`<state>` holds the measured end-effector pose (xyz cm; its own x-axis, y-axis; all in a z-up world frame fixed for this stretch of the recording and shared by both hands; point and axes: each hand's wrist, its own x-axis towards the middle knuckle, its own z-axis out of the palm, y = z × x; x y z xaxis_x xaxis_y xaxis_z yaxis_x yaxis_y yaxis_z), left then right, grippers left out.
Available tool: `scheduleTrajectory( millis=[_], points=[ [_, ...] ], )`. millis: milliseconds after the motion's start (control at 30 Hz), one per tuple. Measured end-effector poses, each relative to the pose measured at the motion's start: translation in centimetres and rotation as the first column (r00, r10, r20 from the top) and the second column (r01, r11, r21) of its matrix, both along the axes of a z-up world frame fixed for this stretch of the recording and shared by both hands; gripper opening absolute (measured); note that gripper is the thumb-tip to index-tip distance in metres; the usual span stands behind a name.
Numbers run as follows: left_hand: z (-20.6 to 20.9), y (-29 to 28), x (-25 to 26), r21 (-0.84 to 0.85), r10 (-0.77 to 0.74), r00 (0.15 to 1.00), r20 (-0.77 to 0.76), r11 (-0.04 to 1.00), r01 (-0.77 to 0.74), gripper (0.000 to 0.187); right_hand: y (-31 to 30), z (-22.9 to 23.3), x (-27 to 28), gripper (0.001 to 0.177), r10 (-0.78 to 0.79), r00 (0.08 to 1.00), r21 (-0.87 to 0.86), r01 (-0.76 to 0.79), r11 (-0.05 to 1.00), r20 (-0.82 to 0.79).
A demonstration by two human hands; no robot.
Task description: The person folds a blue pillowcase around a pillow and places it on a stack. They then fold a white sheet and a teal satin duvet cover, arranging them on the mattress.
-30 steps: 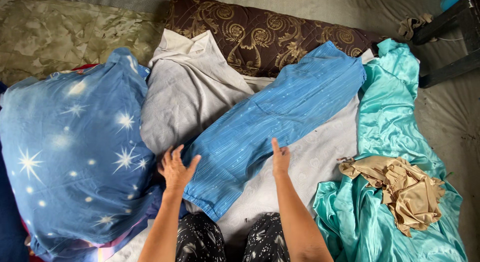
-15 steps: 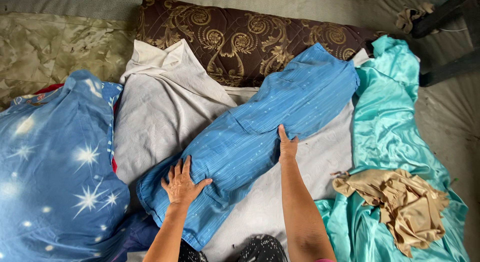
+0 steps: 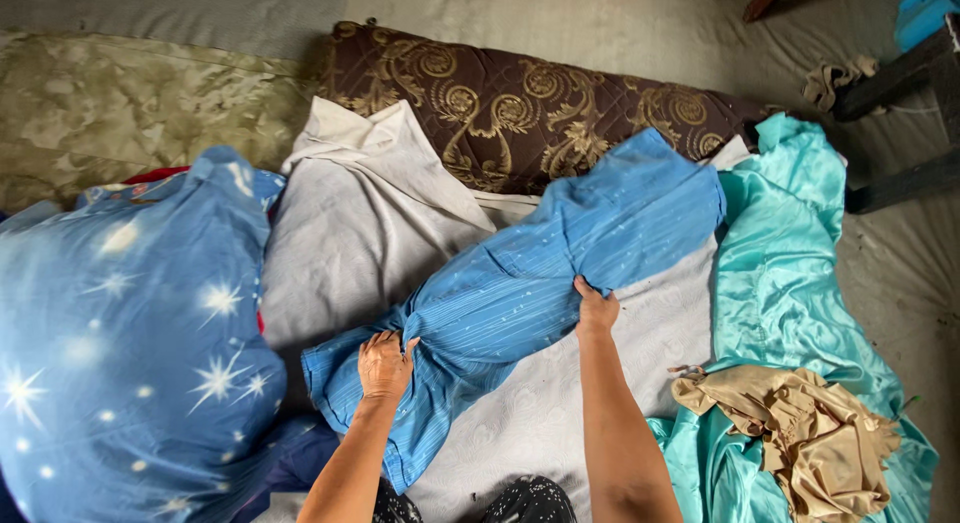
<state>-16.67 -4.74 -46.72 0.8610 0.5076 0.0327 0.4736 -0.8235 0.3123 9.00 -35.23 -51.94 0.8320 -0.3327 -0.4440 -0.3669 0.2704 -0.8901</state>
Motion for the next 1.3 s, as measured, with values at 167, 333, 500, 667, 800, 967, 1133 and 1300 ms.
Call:
scheduleTrajectory(
  millis=[167, 333, 500, 667, 800, 967, 1133, 1300],
  points=[
    [1.8, 1.3, -4.0, -0.055, 0.01, 0.999, 0.05, 0.998, -0.008, 0.037, -0.6, 3.1, -4.1, 0.053, 0.035, 0.999, 0.013, -0.035, 0.999, -0.019],
    [5.9, 1.4, -10.5, -0.136, 0.076, 0.994, 0.073, 0.989, -0.065, 0.032, 0.8, 6.1, -8.4, 0.057, 0.128, 0.984, 0.062, -0.136, 0.989, 0.122],
    [8.4, 2.6, -17.5, -0.099, 0.126, 0.956, 0.263, 0.99, -0.103, 0.031, 4.3, 12.4, -12.7, 0.06, 0.176, 0.965, 0.089, -0.196, 0.977, 0.192],
    [13.4, 5.9, -25.0, -0.118, 0.22, 0.867, 0.446, 0.975, -0.187, 0.029, 11.5, 21.0, -18.0, 0.054, 0.267, 0.907, 0.088, -0.31, 0.947, 0.324],
    [18.3, 9.1, -32.6, -0.122, 0.286, 0.796, 0.534, 0.957, -0.262, 0.026, 19.2, 27.4, -22.8, 0.053, 0.343, 0.822, 0.201, -0.47, 0.86, 0.455],
    [23.0, 14.3, -42.5, -0.09, 0.425, 0.708, 0.564, 0.884, -0.459, 0.026, 30.8, 33.8, -30.4, 0.055, 0.448, 0.672, 0.224, -0.669, 0.709, 0.59],
    [24.9, 18.5, -52.3, -0.022, 0.51, 0.573, 0.641, 0.759, -0.651, 0.022, 42.7, 36.1, -38.7, 0.058, 0.578, 0.526, 0.219, -0.828, 0.516, 0.624],
    [20.2, 20.3, -58.5, -0.034, 0.642, 0.402, 0.653, 0.555, -0.831, 0.026, 52.5, 30.6, -44.3, 0.053, 0.748, 0.359, 0.178, -0.932, 0.315, 0.558]
  ],
)
